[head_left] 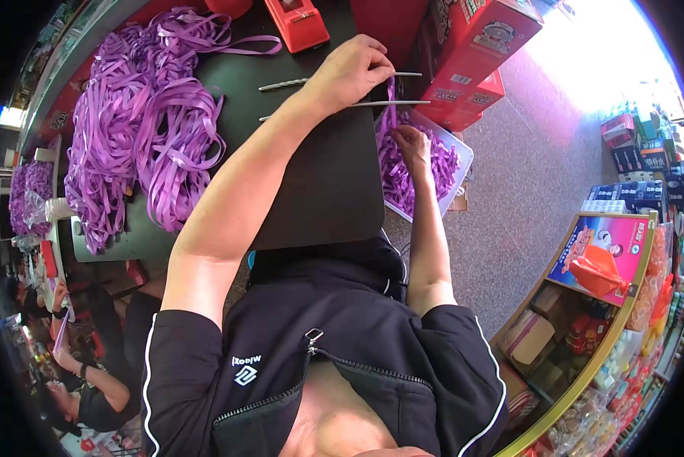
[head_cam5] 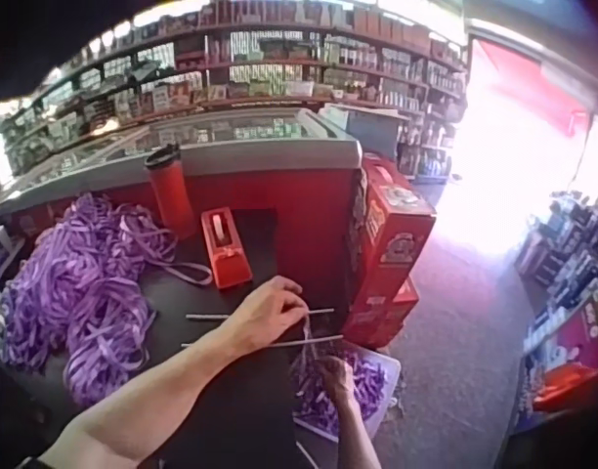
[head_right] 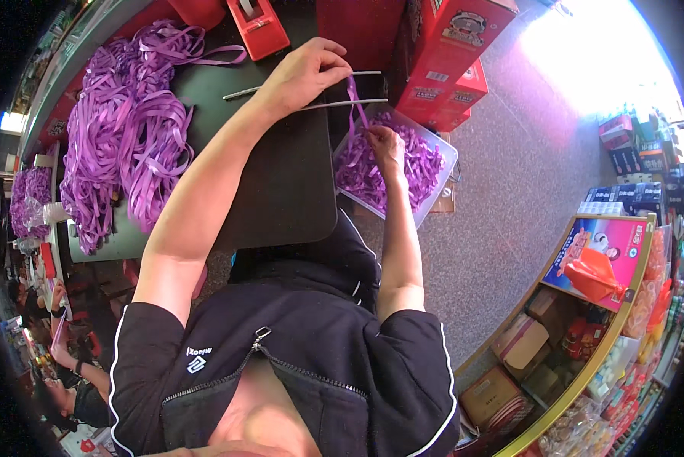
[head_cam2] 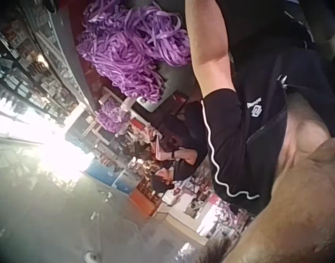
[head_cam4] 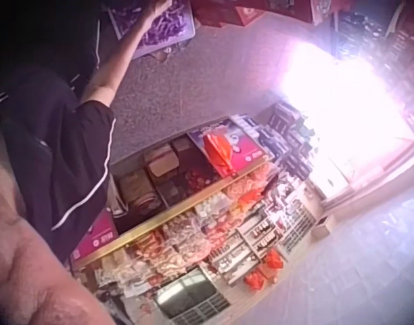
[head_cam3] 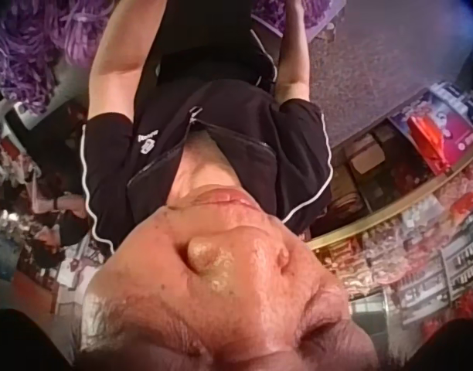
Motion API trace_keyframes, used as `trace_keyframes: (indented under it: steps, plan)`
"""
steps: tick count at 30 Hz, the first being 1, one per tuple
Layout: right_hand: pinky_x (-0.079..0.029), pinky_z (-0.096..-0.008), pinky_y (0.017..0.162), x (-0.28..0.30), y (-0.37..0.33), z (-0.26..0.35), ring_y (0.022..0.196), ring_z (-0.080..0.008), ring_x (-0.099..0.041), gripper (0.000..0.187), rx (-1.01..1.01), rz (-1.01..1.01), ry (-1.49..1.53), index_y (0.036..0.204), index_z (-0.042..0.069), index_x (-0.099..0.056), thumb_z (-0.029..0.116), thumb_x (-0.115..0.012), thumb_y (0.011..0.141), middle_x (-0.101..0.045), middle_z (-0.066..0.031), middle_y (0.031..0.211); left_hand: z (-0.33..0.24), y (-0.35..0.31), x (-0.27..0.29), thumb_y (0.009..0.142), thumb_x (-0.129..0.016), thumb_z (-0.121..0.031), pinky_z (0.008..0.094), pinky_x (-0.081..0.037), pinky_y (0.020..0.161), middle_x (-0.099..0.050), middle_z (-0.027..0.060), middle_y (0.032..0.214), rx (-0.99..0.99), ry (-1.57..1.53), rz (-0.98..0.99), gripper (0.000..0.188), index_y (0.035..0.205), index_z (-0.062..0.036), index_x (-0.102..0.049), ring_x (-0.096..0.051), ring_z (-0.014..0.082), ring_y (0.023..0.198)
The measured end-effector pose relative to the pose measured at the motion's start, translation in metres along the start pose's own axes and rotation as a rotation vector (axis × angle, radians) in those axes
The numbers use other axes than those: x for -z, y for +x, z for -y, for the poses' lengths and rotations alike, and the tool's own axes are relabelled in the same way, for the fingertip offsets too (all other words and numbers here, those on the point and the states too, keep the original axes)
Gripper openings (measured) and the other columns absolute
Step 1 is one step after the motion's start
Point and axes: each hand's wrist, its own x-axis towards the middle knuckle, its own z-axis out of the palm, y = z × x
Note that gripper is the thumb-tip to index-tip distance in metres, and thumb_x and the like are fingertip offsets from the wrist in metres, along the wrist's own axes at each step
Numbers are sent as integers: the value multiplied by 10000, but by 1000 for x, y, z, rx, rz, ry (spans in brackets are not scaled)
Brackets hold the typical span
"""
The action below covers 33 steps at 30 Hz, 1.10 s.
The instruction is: Tying purple ribbons into specific loops using a metal rod jig for uniform sizing.
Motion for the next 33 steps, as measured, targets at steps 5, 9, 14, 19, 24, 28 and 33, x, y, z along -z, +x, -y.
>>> trace_keyframes:
  steps: [5, 9, 14, 19, 24, 28, 33]
  plan:
    - [-502, -344, 765, -11, -17, -36, 831, -250, -674, 273, -137, -84, -91, 958, 77, -706, 299, -658, 807, -694, -132, 892, 2, -1, -1, 856, -626, -220, 285, -458, 845, -563, 80, 1164, 22, 1, 5, 219, 947, -32, -692, -605, 194, 968]
    - [-505, -362, 743, -23, -24, -51, 814, -274, -671, 201, -133, -114, -54, 911, 86, -711, 239, -692, 782, -692, -129, 865, 4, -4, 0, 861, -621, -233, 290, -460, 839, -568, 80, 1175, 50, 7, -2, 226, 964, -45, -691, -607, 193, 967]
    - [-501, -297, 695, -44, -31, -57, 758, -180, -665, 199, -150, -59, 162, 955, 80, -708, 173, -698, 779, -697, -99, 814, 3, -2, 0, 864, -621, -242, 288, -463, 838, -574, 87, 1178, 38, 40, 3, 241, 979, -41, -687, -616, 186, 968]
    - [-496, -278, 677, -56, -44, -49, 724, -141, -638, 198, -133, -34, 238, 981, 60, -659, 130, -671, 796, -675, -62, 773, 5, -1, -2, 870, -620, -254, 287, -464, 846, -570, 90, 1189, 36, 30, 10, 260, 985, -30, -682, -618, 186, 973]
    - [-494, -307, 669, -54, -52, -37, 724, -197, -635, 124, -49, -91, 190, 908, 34, -579, 79, -626, 802, -628, -88, 782, 6, -2, -1, 874, -620, -262, 285, -464, 846, -566, 84, 1194, 58, 28, 18, 275, 992, -21, -677, -618, 186, 972]
    - [-496, -357, 709, -51, -52, -36, 805, -294, -635, 184, 246, -179, 100, 973, 62, -625, 55, -598, 791, -615, -137, 860, 2, -1, -1, 870, -622, -254, 283, -465, 842, -568, 77, 1190, 56, 11, 14, 267, 988, -21, -678, -620, 183, 966]
    - [-496, -363, 750, -42, -56, -29, 885, -299, -628, 236, 229, 15, 126, 1025, 85, -654, 43, -574, 807, -625, -115, 973, -1, 0, 0, 868, -621, -252, 286, -464, 840, -571, 75, 1187, 83, -17, 30, 263, 984, -23, -680, -619, 182, 959]
